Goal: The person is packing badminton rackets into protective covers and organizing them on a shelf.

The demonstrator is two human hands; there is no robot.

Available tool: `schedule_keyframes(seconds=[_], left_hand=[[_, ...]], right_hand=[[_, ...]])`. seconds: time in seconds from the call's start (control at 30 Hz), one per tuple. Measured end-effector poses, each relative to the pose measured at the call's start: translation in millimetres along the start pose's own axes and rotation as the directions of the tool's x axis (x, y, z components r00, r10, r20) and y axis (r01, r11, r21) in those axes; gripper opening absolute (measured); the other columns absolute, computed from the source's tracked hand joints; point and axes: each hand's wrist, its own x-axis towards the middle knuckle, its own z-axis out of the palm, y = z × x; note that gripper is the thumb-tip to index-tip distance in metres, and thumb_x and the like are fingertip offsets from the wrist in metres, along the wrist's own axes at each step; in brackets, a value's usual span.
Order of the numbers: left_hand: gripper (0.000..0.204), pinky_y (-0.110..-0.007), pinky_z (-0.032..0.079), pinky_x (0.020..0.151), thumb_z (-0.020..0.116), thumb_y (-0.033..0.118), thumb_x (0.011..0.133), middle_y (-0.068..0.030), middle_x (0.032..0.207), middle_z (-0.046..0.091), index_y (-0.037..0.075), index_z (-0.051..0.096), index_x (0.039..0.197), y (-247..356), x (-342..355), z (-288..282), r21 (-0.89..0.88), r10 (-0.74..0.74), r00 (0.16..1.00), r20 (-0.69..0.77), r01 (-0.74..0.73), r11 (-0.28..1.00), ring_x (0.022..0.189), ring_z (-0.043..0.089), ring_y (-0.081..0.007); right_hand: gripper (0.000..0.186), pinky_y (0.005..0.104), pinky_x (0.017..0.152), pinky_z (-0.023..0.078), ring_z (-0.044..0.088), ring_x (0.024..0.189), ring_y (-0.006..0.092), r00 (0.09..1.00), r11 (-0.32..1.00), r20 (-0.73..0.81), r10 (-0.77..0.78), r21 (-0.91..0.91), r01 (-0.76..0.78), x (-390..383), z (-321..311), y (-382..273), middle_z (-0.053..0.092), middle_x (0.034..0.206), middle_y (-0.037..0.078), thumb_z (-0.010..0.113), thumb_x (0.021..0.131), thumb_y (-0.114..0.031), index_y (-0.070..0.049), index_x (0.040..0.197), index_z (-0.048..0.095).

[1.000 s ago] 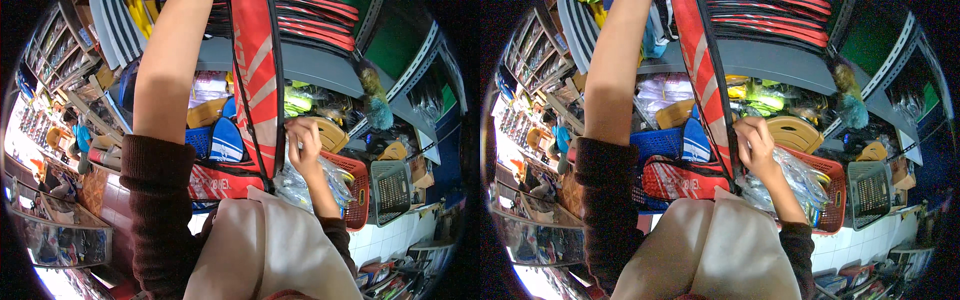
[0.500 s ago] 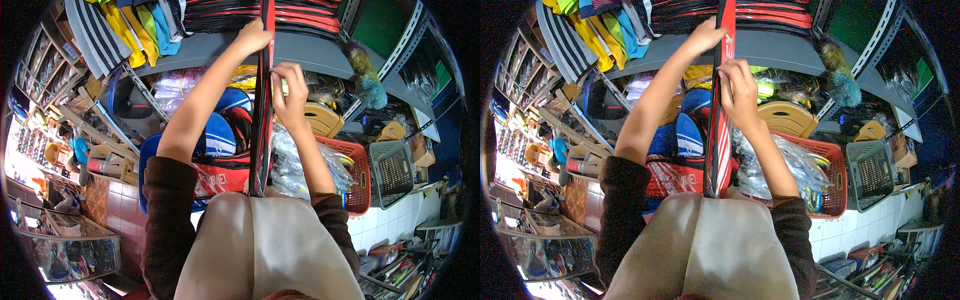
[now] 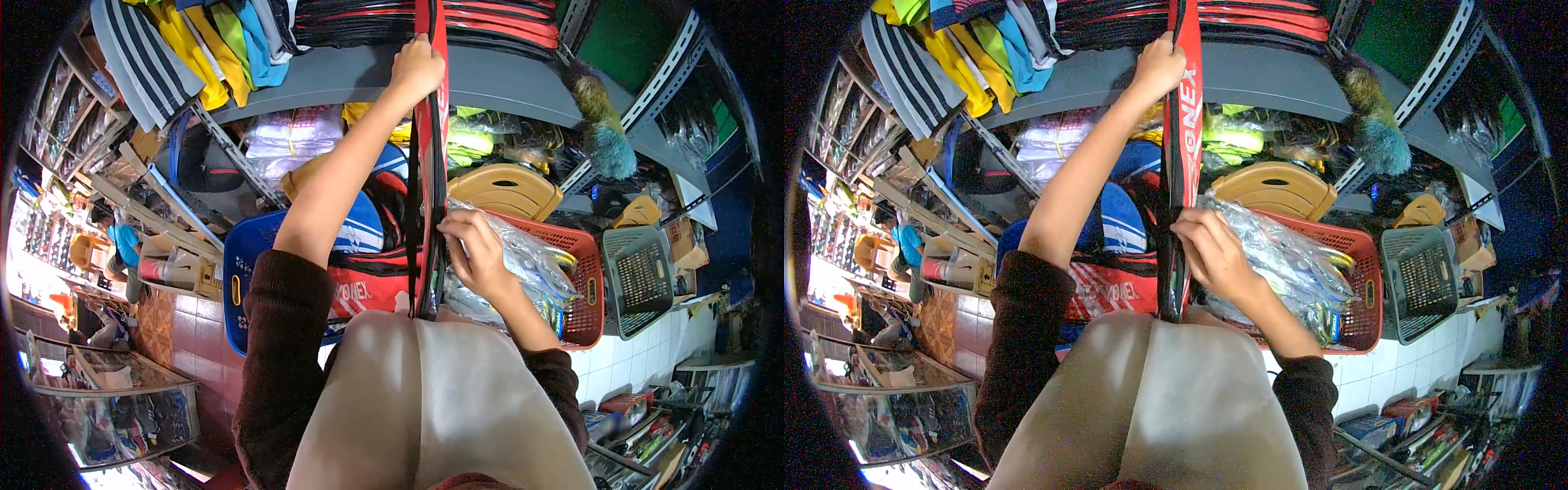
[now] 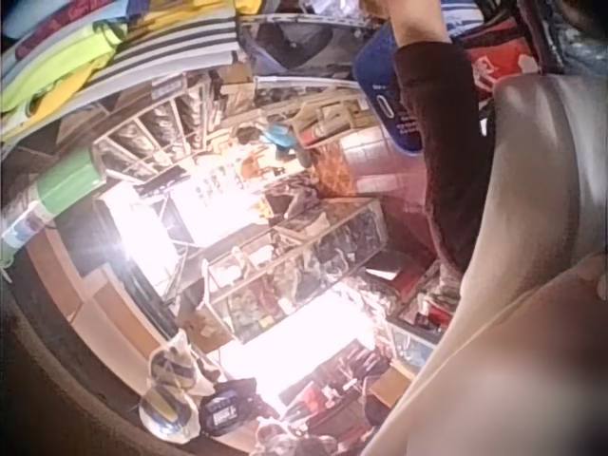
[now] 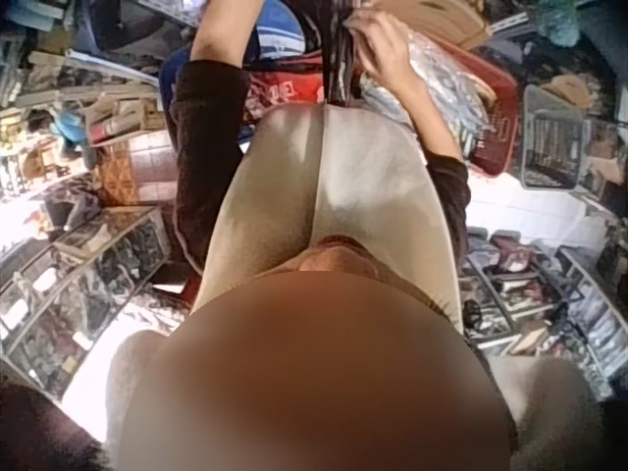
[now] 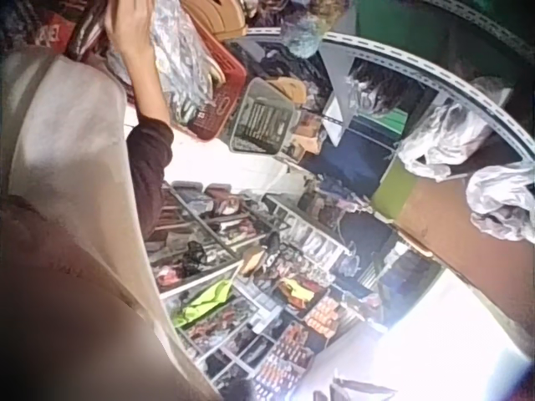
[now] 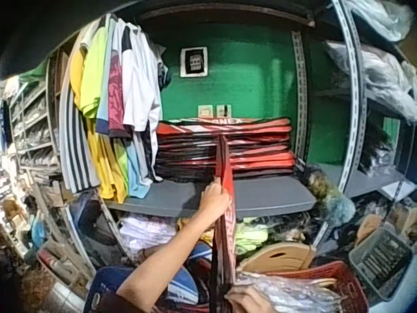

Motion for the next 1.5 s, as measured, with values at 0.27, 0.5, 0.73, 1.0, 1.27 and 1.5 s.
schedule_keyframes(seconds=[0.27, 0.5, 0.73, 1.0, 1.27, 1.5], left_hand=[[0.035, -0.049, 0.044, 0.086, 0.045, 0.019, 0.080, -0.0291, 0.100, 0.059, -0.005, 0.051, 0.104, -2, -9, 9, -0.014, -0.173, 0.980, 0.097, 0.175, 0.984, 0.096, 0.056, -0.0455], [0.051, -0.046, 0.037, 0.096, 0.049, 0.025, 0.079, -0.0336, 0.124, 0.043, -0.007, 0.042, 0.117, -7, -45, 22, -0.222, -0.085, 0.994, 0.076, 0.100, 0.970, 0.111, 0.047, -0.0447], [0.031, -0.051, 0.042, 0.085, 0.042, 0.015, 0.080, -0.0311, 0.092, 0.059, -0.001, 0.054, 0.103, -15, -40, 16, -0.256, -0.097, 0.991, -0.089, 0.072, 0.964, 0.091, 0.055, -0.0481], [0.028, -0.051, 0.042, 0.083, 0.042, 0.016, 0.080, -0.0302, 0.092, 0.060, 0.000, 0.056, 0.100, -23, -34, 30, -0.216, -0.130, 0.987, -0.097, 0.106, 0.971, 0.090, 0.056, -0.0464], [0.057, -0.033, 0.036, 0.097, 0.053, 0.036, 0.088, -0.0237, 0.119, 0.054, -0.006, 0.044, 0.125, -12, -107, 9, -0.607, -0.111, 0.994, 0.008, 0.093, 0.789, 0.114, 0.051, -0.0318], [0.034, -0.027, 0.039, 0.072, 0.070, 0.008, 0.071, -0.0057, 0.089, 0.044, 0.004, 0.046, 0.095, 13, -314, -51, -0.595, -0.095, 0.995, 0.028, 0.093, 0.798, 0.077, 0.043, -0.0145]], right_hand=[[0.011, 0.0335, 0.070, 0.046, 0.056, 0.080, 0.0296, 0.979, 0.983, -0.101, 0.179, 0.067, -0.173, 20, 3, 12, 0.054, 0.088, 0.017, 0.056, 0.079, 0.006, 0.003, 0.090, 0.054], [0.005, 0.0322, 0.066, 0.044, 0.054, 0.075, 0.0261, 0.930, 0.921, -0.069, 0.361, 0.181, -0.344, 43, 8, 23, 0.053, 0.085, 0.014, 0.052, 0.083, 0.003, 0.003, 0.088, 0.053], [0.009, 0.0373, 0.073, 0.046, 0.056, 0.082, 0.0313, 0.989, 0.982, 0.065, 0.133, 0.129, -0.140, 2, 12, -3, 0.054, 0.088, 0.017, 0.055, 0.080, 0.004, 0.002, 0.089, 0.051], [0.010, 0.0346, 0.070, 0.046, 0.056, 0.078, 0.0299, 0.961, 0.932, 0.127, 0.245, 0.243, -0.270, -48, 2, -34, 0.054, 0.088, 0.016, 0.055, 0.080, 0.005, 0.003, 0.089, 0.053], [0.007, 0.0312, 0.068, 0.045, 0.057, 0.073, 0.0259, 0.921, 0.889, 0.004, 0.391, 0.258, -0.378, -42, 11, -41, 0.056, 0.084, 0.015, 0.054, 0.081, 0.006, 0.004, 0.088, 0.055], [0.006, 0.0303, 0.068, 0.045, 0.056, 0.072, 0.0249, 0.872, 0.832, 0.004, 0.489, 0.297, -0.468, -34, 16, -45, 0.056, 0.081, 0.015, 0.054, 0.082, 0.004, 0.003, 0.088, 0.055]])
